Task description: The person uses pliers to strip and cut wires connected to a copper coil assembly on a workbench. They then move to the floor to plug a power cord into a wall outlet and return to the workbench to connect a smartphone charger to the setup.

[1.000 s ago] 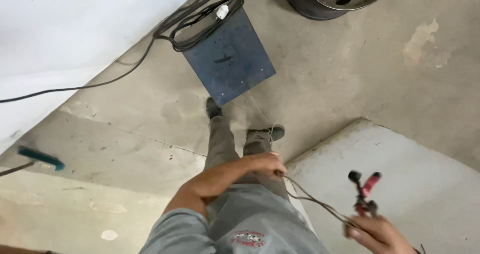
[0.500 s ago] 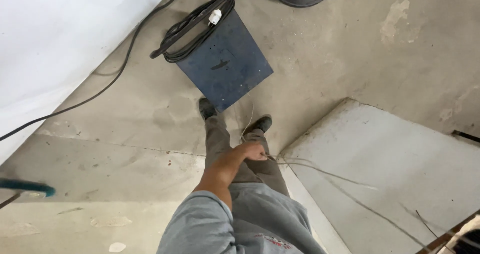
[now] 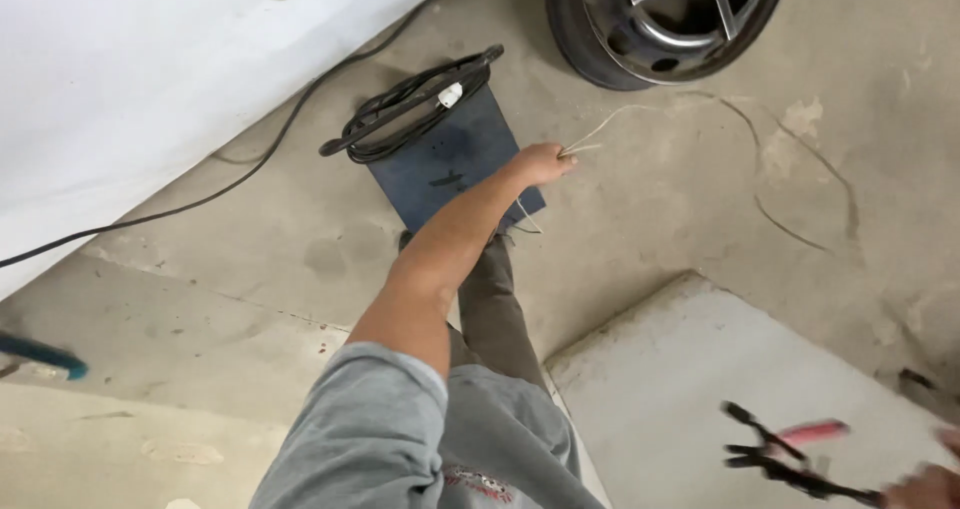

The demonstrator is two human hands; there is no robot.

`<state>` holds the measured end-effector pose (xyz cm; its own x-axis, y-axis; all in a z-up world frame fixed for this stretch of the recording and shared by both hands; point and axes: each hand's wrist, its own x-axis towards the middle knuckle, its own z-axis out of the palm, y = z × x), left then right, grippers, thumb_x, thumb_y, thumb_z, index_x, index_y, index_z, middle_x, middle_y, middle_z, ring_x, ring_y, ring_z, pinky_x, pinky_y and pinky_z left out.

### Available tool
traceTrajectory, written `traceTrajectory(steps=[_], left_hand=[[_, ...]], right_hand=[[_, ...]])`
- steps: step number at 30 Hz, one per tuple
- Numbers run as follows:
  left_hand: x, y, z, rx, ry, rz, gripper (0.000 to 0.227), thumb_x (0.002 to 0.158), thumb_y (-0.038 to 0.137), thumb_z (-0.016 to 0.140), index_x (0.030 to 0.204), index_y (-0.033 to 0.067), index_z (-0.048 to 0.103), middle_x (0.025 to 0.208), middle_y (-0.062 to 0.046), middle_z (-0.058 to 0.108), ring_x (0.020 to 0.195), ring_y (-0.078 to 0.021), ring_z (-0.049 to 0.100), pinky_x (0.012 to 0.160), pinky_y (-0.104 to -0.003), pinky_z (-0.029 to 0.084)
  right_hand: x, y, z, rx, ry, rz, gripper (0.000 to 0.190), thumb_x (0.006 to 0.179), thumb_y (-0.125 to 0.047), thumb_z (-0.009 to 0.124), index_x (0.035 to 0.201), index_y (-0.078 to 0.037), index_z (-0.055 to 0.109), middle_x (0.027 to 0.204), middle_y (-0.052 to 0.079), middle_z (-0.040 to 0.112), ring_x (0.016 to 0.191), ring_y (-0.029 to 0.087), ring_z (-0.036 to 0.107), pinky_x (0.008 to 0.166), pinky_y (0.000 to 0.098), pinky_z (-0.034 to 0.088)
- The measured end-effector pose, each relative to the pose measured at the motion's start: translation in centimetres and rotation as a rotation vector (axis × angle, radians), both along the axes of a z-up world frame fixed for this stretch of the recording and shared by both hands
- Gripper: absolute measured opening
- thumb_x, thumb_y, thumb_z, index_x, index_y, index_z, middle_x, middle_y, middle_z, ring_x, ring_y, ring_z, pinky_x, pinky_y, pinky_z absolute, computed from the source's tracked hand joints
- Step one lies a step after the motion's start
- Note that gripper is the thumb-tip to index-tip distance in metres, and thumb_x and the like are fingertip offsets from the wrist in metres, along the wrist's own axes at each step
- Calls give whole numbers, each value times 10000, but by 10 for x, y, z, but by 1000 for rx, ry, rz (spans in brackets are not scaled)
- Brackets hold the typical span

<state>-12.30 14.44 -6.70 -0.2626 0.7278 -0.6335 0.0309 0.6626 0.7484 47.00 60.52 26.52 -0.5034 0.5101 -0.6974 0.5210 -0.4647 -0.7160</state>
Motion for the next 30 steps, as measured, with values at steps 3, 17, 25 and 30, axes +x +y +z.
traceTrajectory(steps=[3, 17, 25, 30], left_hand=[[-53, 62, -28, -68, 17, 71, 309, 1036, 363, 497, 934, 113, 648, 816, -93, 599, 694, -266, 552, 654, -466, 429], [-258, -87, -58, 103, 243, 730, 140, 893, 109, 754, 1006, 162, 691, 1030, -17, 742, 1013, -206, 696, 883, -452, 509], [-210, -172, 8, 245, -333, 696, 179, 893, -50, 637, 883, 126, 607, 1123, 6, 686, 1061, -140, 649, 1062, -304, 592], [-200, -263, 5, 550, -181, 417, 102, 907, -15, 666, 900, 77, 623, 1049, -49, 656, 881, -110, 596, 842, -242, 550]], right_hand=[[-177, -138, -35, -28, 56, -39, 411, 1061, -271, 444, 1278, 74, 494, 522, -51, 212, 414, 68, 148, 417, 274, 138], [-450, -355, -50, -84, 165, 845, 360, 1052, -346, 494, 1156, -48, 667, 670, -21, 511, 570, 105, 464, 535, 277, 418], [-509, -434, -80, -9, 315, 1394, 271, 1085, -339, 424, 1120, -104, 555, 622, 49, 521, 458, 262, 512, 433, 385, 335], [-482, -492, -122, 67, 242, 1518, 319, 1044, -232, 536, 1335, -102, 548, 772, 103, 703, 617, 317, 664, 498, 448, 464]])
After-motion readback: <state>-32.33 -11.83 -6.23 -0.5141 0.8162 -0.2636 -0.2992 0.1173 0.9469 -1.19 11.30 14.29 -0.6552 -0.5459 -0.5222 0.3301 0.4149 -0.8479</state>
